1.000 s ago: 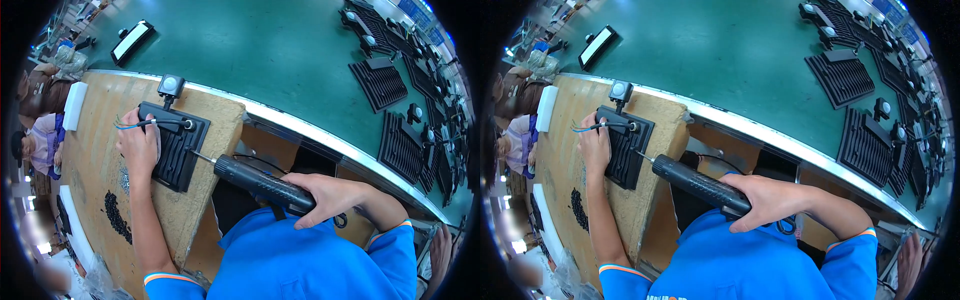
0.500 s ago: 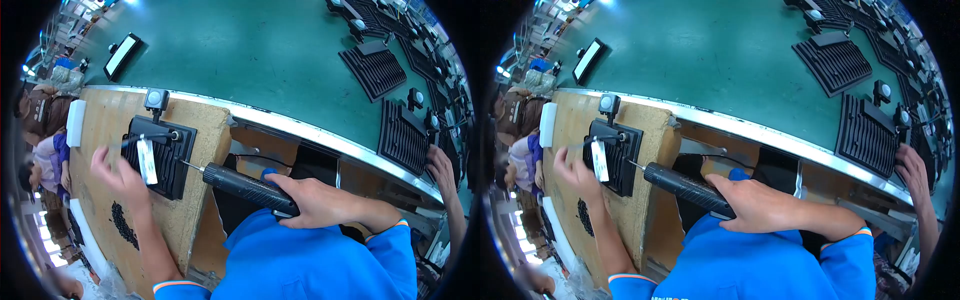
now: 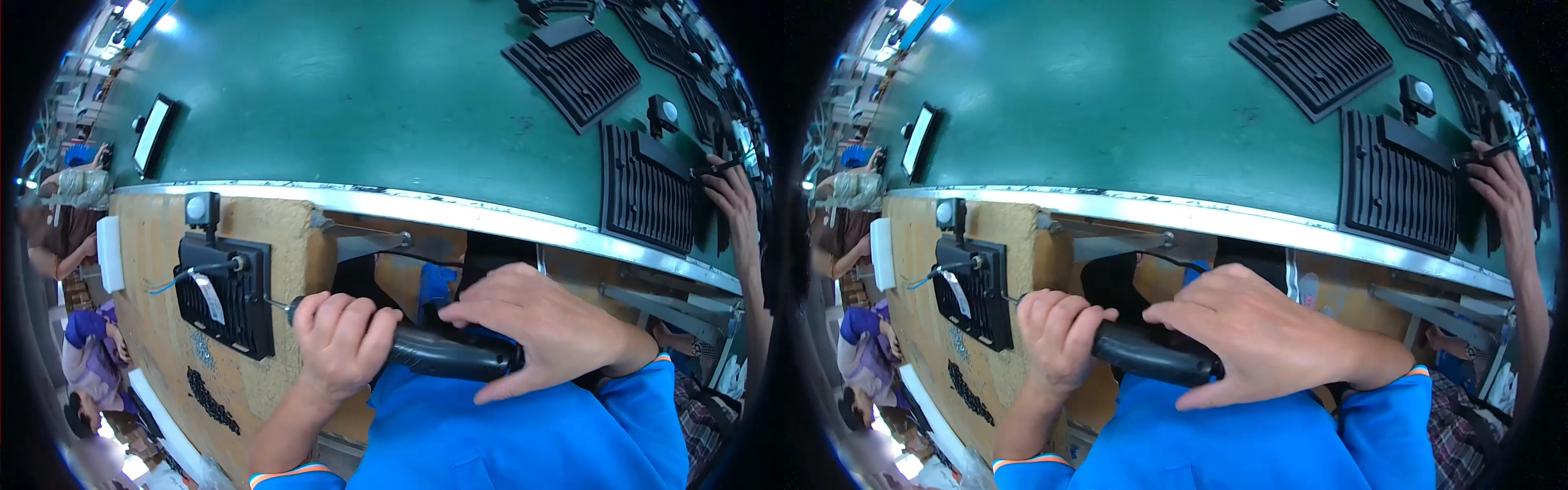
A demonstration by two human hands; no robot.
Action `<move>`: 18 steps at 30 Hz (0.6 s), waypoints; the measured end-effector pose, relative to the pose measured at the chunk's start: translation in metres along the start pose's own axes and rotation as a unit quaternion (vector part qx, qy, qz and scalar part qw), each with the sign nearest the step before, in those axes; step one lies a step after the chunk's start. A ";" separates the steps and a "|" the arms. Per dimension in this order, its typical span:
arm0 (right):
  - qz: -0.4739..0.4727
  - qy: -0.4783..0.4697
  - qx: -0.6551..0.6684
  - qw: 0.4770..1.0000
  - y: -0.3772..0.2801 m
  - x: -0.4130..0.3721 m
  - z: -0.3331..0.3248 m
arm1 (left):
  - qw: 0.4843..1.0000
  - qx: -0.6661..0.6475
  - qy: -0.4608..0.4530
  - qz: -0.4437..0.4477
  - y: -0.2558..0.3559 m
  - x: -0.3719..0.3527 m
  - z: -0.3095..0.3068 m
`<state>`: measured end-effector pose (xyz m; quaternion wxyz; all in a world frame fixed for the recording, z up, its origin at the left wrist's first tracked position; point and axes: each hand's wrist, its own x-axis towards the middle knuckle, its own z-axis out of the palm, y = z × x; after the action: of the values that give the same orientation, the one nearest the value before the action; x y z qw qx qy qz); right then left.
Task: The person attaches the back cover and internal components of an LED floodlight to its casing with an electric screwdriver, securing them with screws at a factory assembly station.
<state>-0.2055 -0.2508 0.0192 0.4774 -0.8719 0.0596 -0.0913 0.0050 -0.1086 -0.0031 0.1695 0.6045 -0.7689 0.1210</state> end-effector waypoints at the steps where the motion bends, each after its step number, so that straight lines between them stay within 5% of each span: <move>1: 0.009 0.022 0.053 0.998 0.002 -0.006 0.001 | 0.999 0.003 0.033 0.004 -0.001 -0.001 0.004; 18: -0.023 0.130 0.029 0.991 0.010 -0.032 0.027 | 0.993 0.104 0.056 0.019 0.003 0.003 0.000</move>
<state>-0.2313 -0.2276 -0.0074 0.4888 -0.8393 0.0988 -0.2167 0.0010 -0.1109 -0.0019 0.1463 0.5965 -0.7528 0.2368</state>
